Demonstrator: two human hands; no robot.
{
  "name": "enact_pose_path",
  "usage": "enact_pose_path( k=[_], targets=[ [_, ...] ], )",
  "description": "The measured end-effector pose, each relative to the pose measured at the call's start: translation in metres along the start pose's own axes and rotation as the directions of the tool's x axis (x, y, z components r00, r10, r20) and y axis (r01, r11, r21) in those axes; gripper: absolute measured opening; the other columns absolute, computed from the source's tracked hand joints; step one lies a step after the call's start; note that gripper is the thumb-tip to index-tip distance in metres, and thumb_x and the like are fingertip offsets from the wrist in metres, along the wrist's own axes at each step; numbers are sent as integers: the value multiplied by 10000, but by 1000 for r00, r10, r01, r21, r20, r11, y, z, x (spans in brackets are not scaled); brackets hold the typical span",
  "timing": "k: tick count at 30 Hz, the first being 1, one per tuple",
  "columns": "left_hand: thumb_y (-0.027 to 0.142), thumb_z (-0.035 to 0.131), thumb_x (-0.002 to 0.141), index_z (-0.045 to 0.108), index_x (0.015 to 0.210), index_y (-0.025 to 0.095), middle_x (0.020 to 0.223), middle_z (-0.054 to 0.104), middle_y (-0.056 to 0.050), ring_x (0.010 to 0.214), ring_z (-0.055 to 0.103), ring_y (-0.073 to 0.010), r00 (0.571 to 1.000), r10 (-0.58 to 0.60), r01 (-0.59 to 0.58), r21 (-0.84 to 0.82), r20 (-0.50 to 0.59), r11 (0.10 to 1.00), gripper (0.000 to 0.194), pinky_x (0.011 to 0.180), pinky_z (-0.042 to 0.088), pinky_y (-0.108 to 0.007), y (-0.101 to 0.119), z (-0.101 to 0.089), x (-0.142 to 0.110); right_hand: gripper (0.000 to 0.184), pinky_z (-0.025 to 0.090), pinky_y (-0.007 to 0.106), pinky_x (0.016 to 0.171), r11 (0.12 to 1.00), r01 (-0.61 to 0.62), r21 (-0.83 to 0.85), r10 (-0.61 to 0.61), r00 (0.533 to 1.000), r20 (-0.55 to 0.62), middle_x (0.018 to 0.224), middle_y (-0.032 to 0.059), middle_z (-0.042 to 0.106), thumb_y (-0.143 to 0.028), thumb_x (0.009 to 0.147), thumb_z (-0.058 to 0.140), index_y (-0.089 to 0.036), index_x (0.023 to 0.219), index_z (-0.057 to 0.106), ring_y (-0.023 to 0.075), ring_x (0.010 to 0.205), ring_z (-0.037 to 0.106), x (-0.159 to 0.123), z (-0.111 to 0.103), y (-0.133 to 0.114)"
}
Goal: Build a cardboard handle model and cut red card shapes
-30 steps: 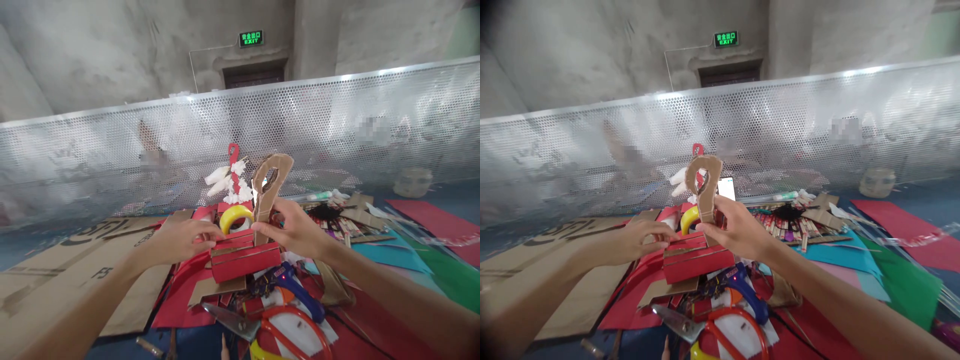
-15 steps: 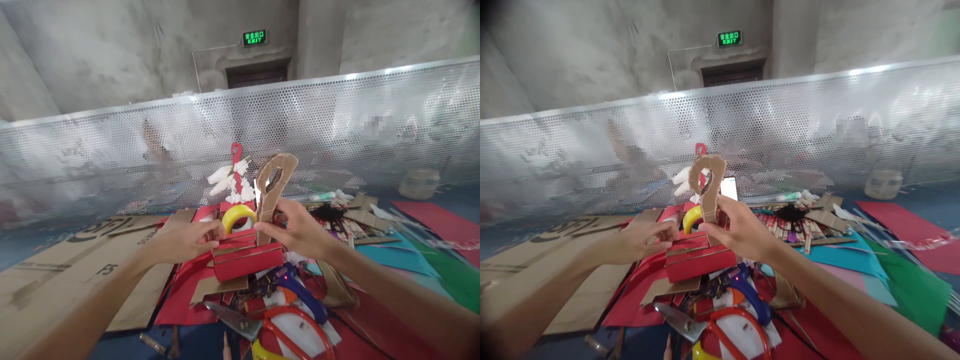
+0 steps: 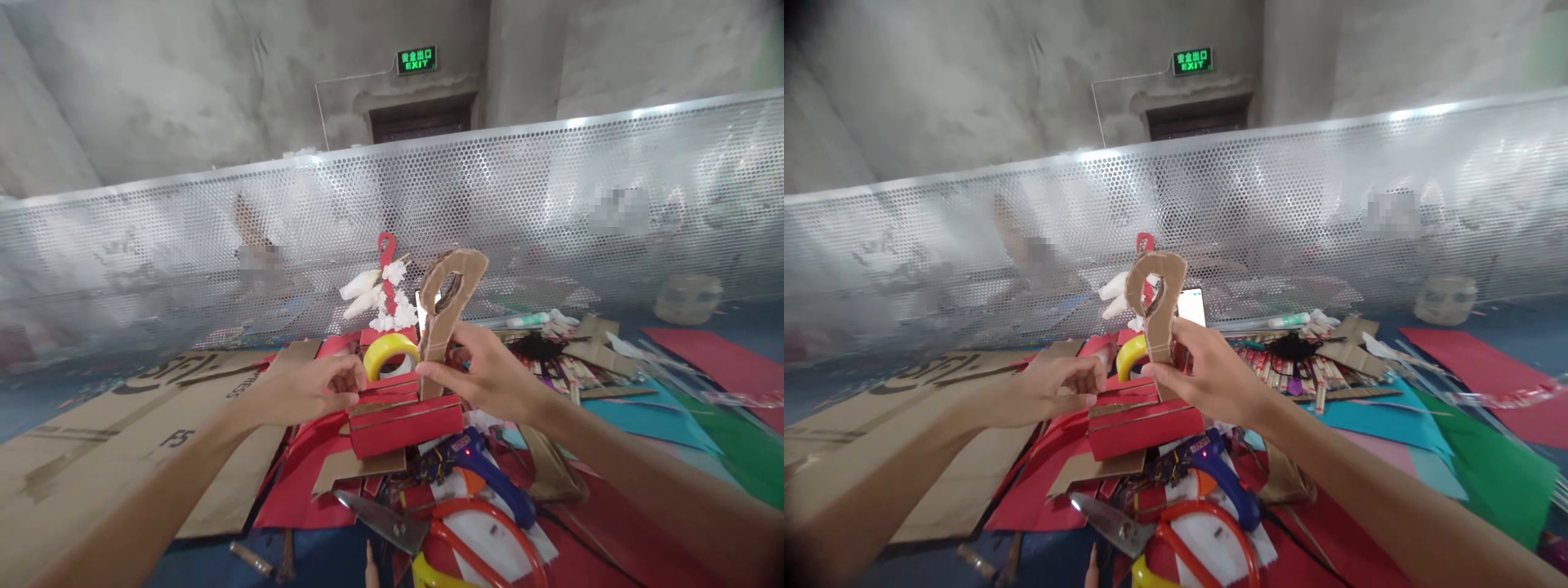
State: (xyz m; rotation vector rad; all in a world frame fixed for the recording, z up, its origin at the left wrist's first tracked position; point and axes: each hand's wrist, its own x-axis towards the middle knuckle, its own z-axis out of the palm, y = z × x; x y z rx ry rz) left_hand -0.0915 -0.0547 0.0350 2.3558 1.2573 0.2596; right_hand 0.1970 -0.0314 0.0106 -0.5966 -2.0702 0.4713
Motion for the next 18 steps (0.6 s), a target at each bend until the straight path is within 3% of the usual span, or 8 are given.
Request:
enact_pose_path(
  k=[8, 14, 18],
  targets=[
    [476, 538, 934, 568, 968, 202, 859, 620, -14, 759, 565, -157, 998, -61, 60, 46, 20, 997, 278, 679, 438, -275, -2, 3, 2, 125, 448, 296, 658, 1000, -14, -19, 14, 1000, 3, 872, 15, 650, -320, 902, 669, -201, 886, 632, 159, 759, 588, 0, 0, 1],
    [479, 425, 999, 604, 968, 213, 780, 599, 5, 665, 529, -148, 996, -61, 75, 262, -59, 962, 322, 623, 393, -270, 5, 0, -3, 130, 452, 307, 676, 999, 1, -33, -1, 1000, -5, 876, 20, 653, -323, 899, 670, -200, 880, 632, 167, 770, 587, 0, 0, 1],
    [352, 376, 1032, 645, 1087, 250, 1021, 669, -28, 873, 607, -178, 995, 48, -16, 351, -83, 936, 293, 775, 444, -296, 11, -2, -6, 128, 453, 306, 678, 999, -1, -39, 1, 1000, 1, 885, 20, 655, -322, 902, 667, -201, 878, 631, 168, 776, 591, 1, 0, 2]
  ],
)
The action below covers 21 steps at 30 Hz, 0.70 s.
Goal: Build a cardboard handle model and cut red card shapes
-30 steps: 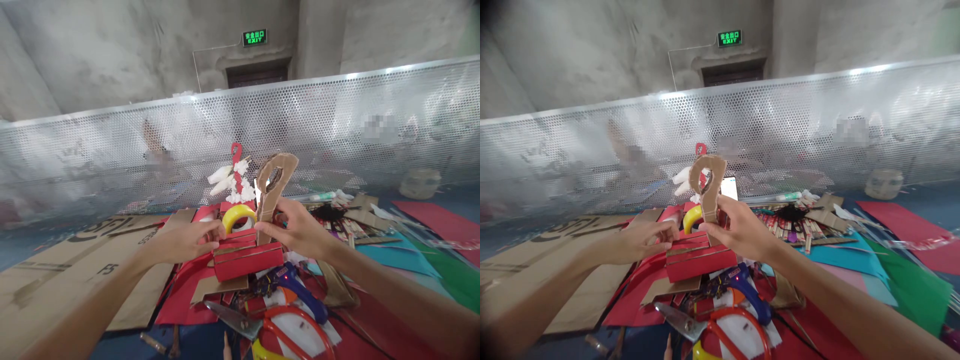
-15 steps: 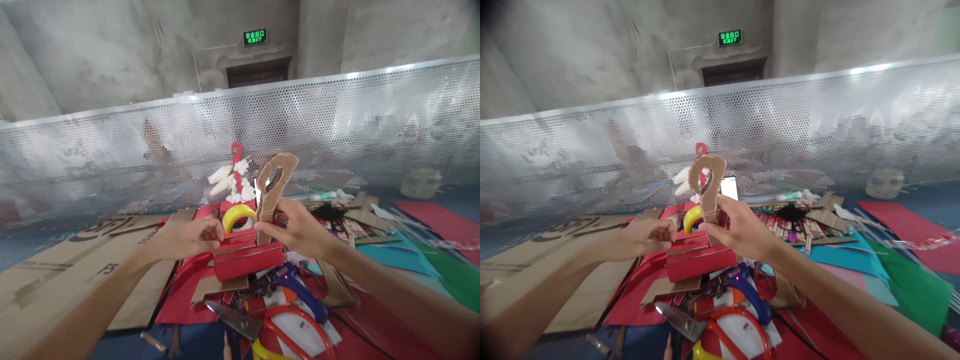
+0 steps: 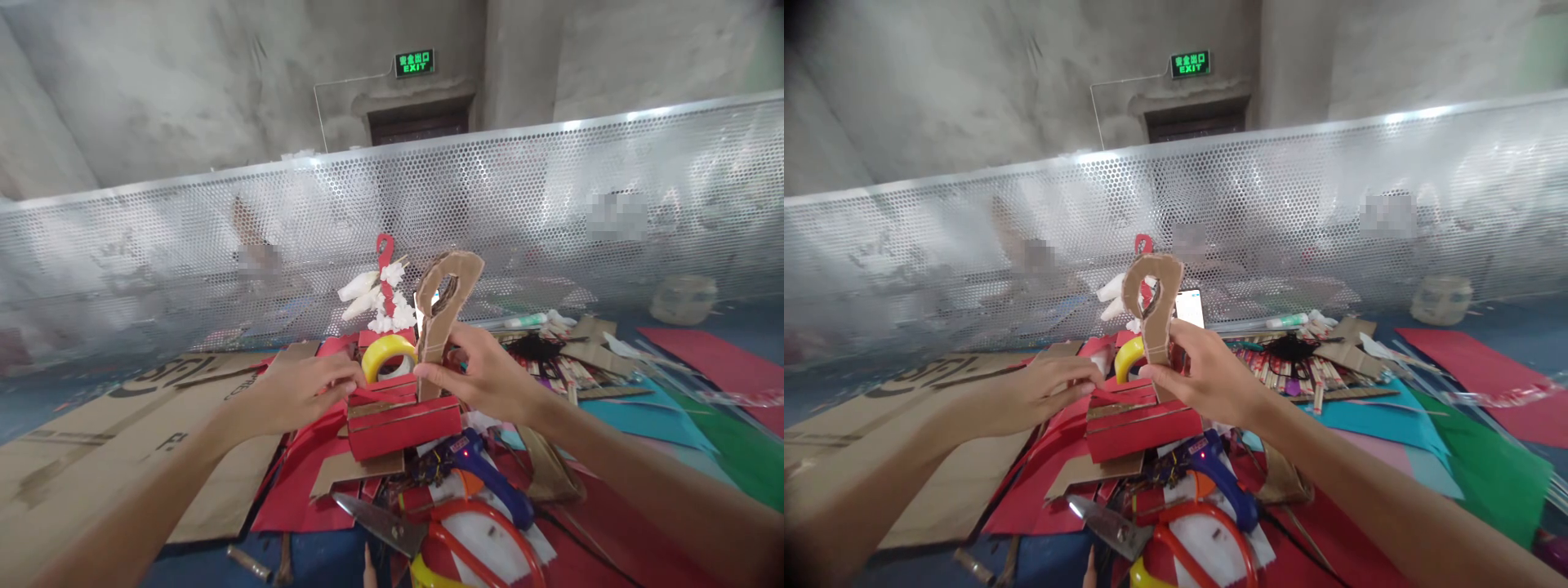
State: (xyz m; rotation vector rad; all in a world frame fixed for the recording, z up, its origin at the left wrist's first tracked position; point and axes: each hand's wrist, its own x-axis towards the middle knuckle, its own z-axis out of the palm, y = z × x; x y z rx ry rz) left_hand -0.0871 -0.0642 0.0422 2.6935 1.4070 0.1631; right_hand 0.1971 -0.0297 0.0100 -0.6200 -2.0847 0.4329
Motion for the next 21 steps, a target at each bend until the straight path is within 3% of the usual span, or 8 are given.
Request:
enact_pose_path(
  k=[9, 16, 21],
  targets=[
    [106, 368, 973, 576, 1371, 320, 1312, 645, -45, 1163, 596, -209, 989, 146, -143, 155, -11, 978, 498, 964, 464, -343, -12, 11, -3, 139, 455, 304, 679, 1000, 0, 6, 0, 1000, 5, 885, 15, 656, -338, 909, 659, -205, 882, 629, 167, 782, 595, -1, 0, 0],
    [90, 418, 950, 599, 1344, 301, 1279, 669, -26, 1159, 615, -225, 973, 224, -230, 231, 52, 945, 483, 969, 489, -362, 13, 3, -6, 138, 445, 293, 657, 1000, -12, 5, 12, 1000, 17, 880, 11, 647, -336, 912, 655, -204, 881, 630, 154, 759, 584, -1, -1, -1],
    [95, 426, 944, 575, 1373, 297, 1257, 639, -52, 1075, 638, -226, 976, 213, -214, 331, 41, 919, 497, 895, 510, -360, 17, 9, -3, 138, 444, 294, 666, 1000, -8, 3, 7, 1000, 17, 871, 9, 642, -330, 910, 654, -202, 869, 624, 154, 767, 583, 1, -1, -2]
  ],
)
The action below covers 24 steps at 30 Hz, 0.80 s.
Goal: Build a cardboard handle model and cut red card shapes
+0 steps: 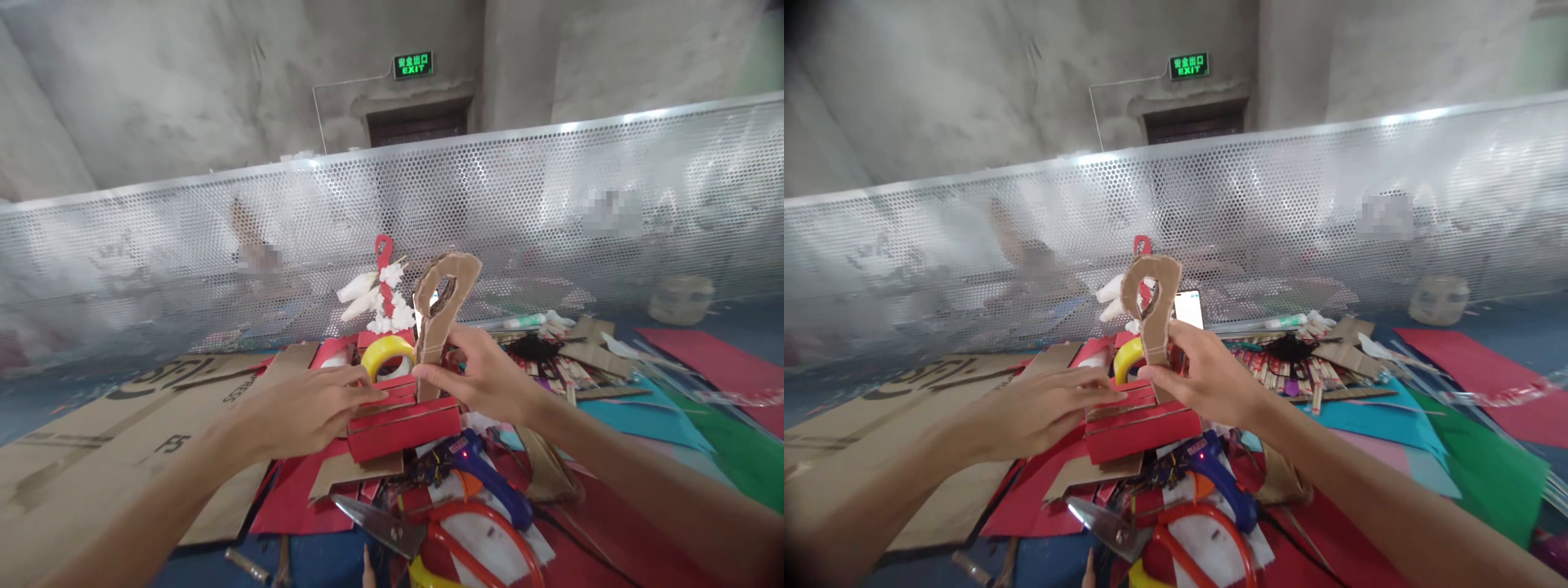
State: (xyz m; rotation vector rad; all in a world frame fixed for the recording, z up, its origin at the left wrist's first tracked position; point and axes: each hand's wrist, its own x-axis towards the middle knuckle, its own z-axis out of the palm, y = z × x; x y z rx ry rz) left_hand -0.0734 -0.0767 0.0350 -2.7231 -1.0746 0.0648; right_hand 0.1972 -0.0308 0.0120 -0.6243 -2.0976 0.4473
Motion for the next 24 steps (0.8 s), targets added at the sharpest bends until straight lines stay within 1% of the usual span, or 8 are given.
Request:
enact_pose_path(
  k=[4, 9, 13, 17, 21, 24],
  targets=[
    [93, 433, 924, 564, 1387, 306, 1213, 624, -61, 1017, 641, -216, 999, 31, -30, 42, -23, 999, 526, 867, 504, -345, 2, 6, 4, 139, 444, 295, 667, 1000, 5, 4, -5, 1000, -3, 867, 7, 640, -334, 907, 659, -203, 874, 626, 152, 762, 581, -1, 0, 1],
    [100, 422, 940, 578, 1364, 296, 1084, 620, -49, 951, 638, -192, 1000, 21, -21, 33, -11, 999, 493, 803, 494, -315, 9, 3, 8, 130, 435, 279, 623, 1000, -5, 13, 5, 1000, 3, 849, -3, 621, -325, 908, 656, -204, 877, 621, 134, 711, 557, -1, 1, 1],
    [124, 432, 953, 624, 1309, 297, 1083, 612, -48, 919, 634, -179, 1000, 2, -1, 20, -26, 1000, 440, 777, 487, -304, 12, 4, 9, 138, 431, 272, 615, 1000, -5, 11, 5, 1000, 3, 837, -4, 615, -330, 905, 659, -203, 872, 618, 131, 703, 549, -1, 1, 2],
    [151, 430, 962, 659, 1253, 283, 1062, 603, -54, 896, 629, -185, 999, 4, -3, 28, -37, 1000, 393, 780, 488, -326, 10, 7, 9, 124, 429, 271, 617, 1000, 4, 2, -4, 1000, -10, 835, -5, 619, -318, 895, 671, -205, 885, 621, 132, 700, 545, -1, 1, 3],
    [177, 434, 970, 643, 1265, 288, 1037, 594, -56, 853, 605, -193, 994, 66, -55, 120, -86, 991, 378, 799, 489, -355, 10, 7, 9, 115, 430, 271, 623, 1000, 9, -12, -9, 1000, -10, 838, -6, 625, -309, 896, 669, -207, 875, 623, 132, 706, 547, -1, 1, 3],
    [213, 447, 984, 589, 1335, 287, 1120, 589, -72, 919, 601, -209, 982, 132, -104, 190, -139, 976, 386, 848, 486, -373, 10, 7, 10, 111, 436, 270, 631, 1000, 5, -16, -6, 1000, -11, 872, 2, 641, -309, 897, 667, -206, 892, 626, 139, 740, 565, -1, 1, 2]
  ],
)
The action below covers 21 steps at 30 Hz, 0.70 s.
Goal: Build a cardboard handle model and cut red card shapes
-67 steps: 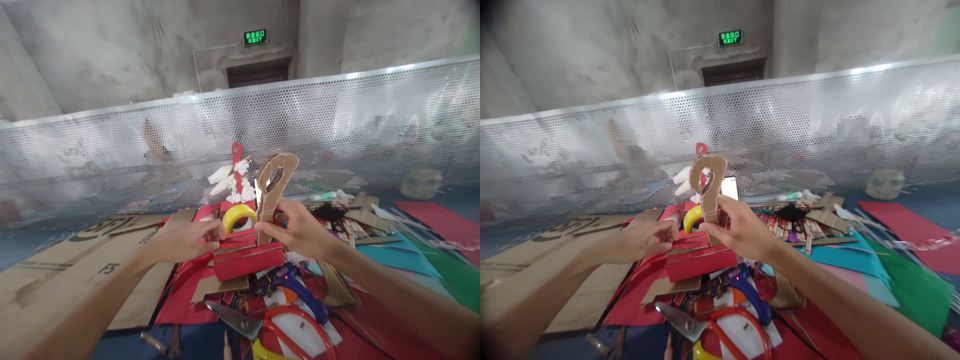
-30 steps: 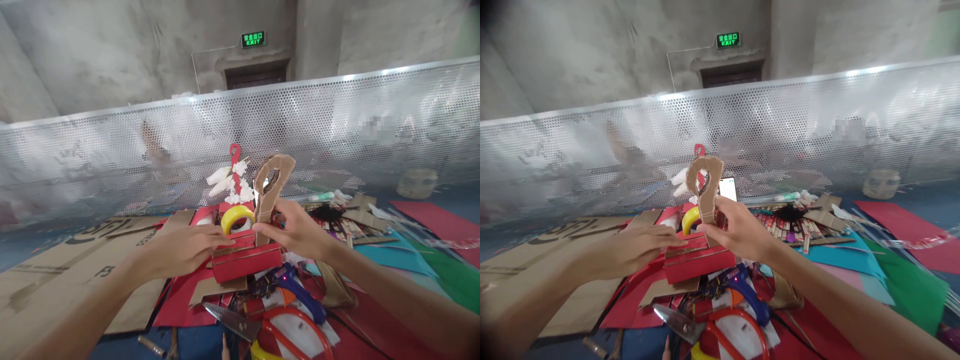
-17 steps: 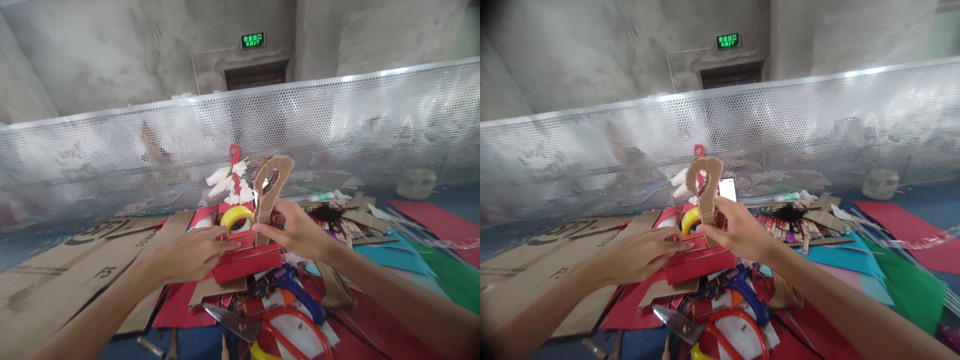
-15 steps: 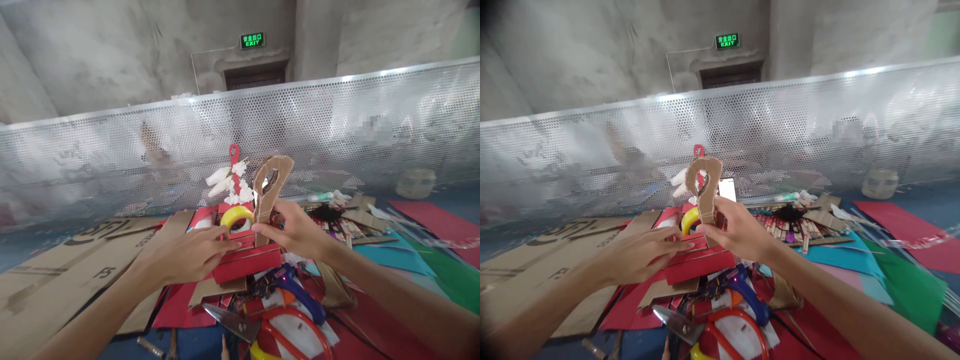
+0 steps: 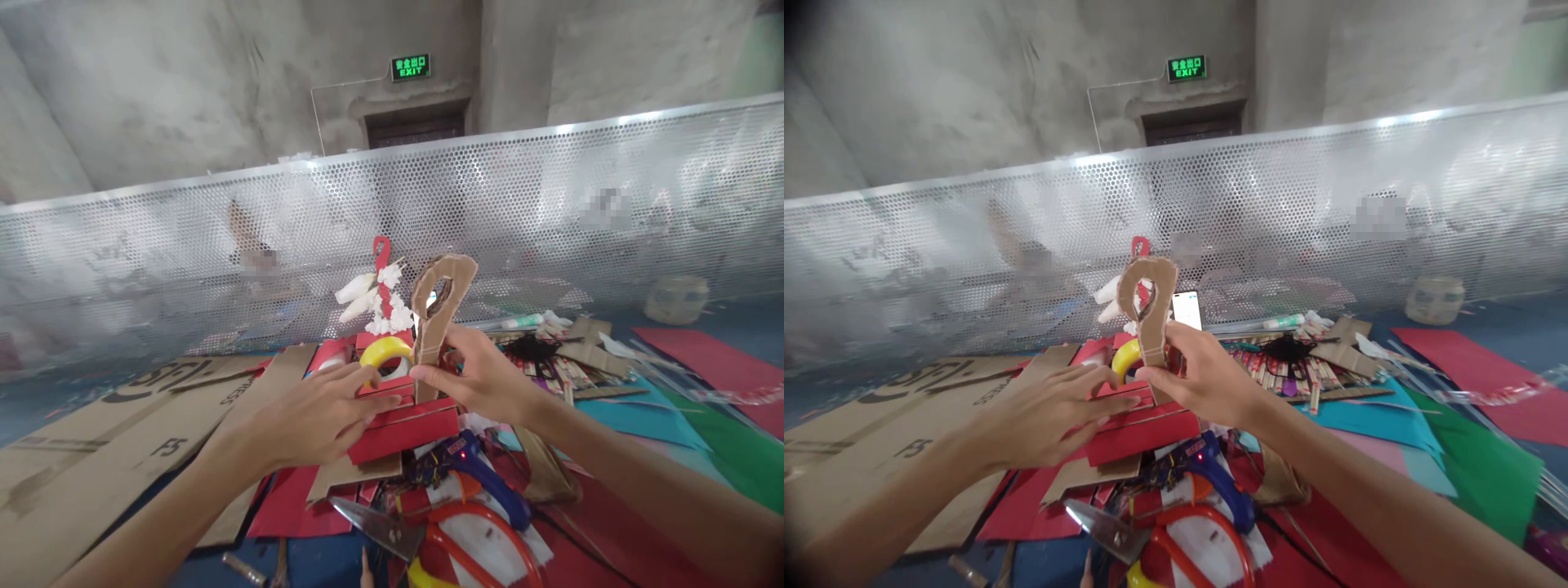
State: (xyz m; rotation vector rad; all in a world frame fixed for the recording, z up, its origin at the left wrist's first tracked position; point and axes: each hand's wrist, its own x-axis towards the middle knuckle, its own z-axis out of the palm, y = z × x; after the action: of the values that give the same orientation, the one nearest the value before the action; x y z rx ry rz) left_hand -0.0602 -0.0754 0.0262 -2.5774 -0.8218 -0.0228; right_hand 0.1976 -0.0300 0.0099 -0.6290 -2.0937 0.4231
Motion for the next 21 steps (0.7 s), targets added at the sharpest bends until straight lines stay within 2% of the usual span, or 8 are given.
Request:
enact_pose_path(
  k=[3, 8, 12, 16, 19, 21],
  targets=[
    [236, 440, 998, 579, 1348, 277, 1179, 585, -81, 990, 596, -224, 999, 41, -41, 26, -20, 999, 379, 878, 478, -379, -1, 1, 0, 111, 439, 268, 630, 1000, 3, 9, -3, 1000, 6, 858, 0, 636, -307, 901, 662, -204, 893, 620, 135, 727, 560, 0, 0, -1],
    [222, 476, 960, 600, 1330, 298, 1205, 593, -76, 1007, 593, -234, 999, 48, -48, 14, 24, 999, 397, 910, 461, -403, -9, -2, -5, 128, 438, 269, 612, 1000, -2, 17, 2, 1000, -3, 844, 0, 628, -324, 897, 667, -204, 894, 622, 136, 710, 557, 0, 1, 1],
    [172, 511, 888, 646, 1274, 298, 1249, 593, -66, 1061, 581, -252, 996, 54, -54, -5, 67, 999, 428, 934, 442, -415, -15, -8, -11, 145, 444, 274, 612, 1000, -7, 28, 7, 1000, 0, 854, 5, 636, -345, 903, 664, -203, 904, 633, 141, 715, 574, -1, 1, 3],
    [137, 518, 834, 694, 1179, 311, 1217, 611, -44, 990, 585, -229, 994, 30, -25, -47, 109, 999, 425, 873, 445, -384, -19, -15, -14, 132, 453, 286, 654, 1000, 3, 2, -3, 1000, -4, 875, 12, 655, -334, 905, 663, -204, 892, 642, 156, 766, 597, -1, 0, 1],
    [129, 507, 838, 725, 1061, 296, 1186, 630, -34, 994, 582, -226, 994, 12, -5, -67, 111, 998, 354, 874, 433, -381, -20, -18, -16, 124, 457, 290, 670, 1000, -2, 9, 2, 1000, 1, 888, 14, 663, -326, 906, 662, -204, 892, 642, 161, 786, 604, -1, -1, -1],
    [132, 491, 860, 719, 1068, 292, 1200, 632, -36, 999, 583, -227, 995, 18, -12, -58, 102, 998, 348, 880, 427, -387, -21, -19, -16, 122, 458, 290, 673, 1000, 0, 13, 0, 1000, 6, 888, 14, 661, -321, 906, 663, -203, 886, 641, 159, 782, 602, 0, -1, -1]
  ],
)
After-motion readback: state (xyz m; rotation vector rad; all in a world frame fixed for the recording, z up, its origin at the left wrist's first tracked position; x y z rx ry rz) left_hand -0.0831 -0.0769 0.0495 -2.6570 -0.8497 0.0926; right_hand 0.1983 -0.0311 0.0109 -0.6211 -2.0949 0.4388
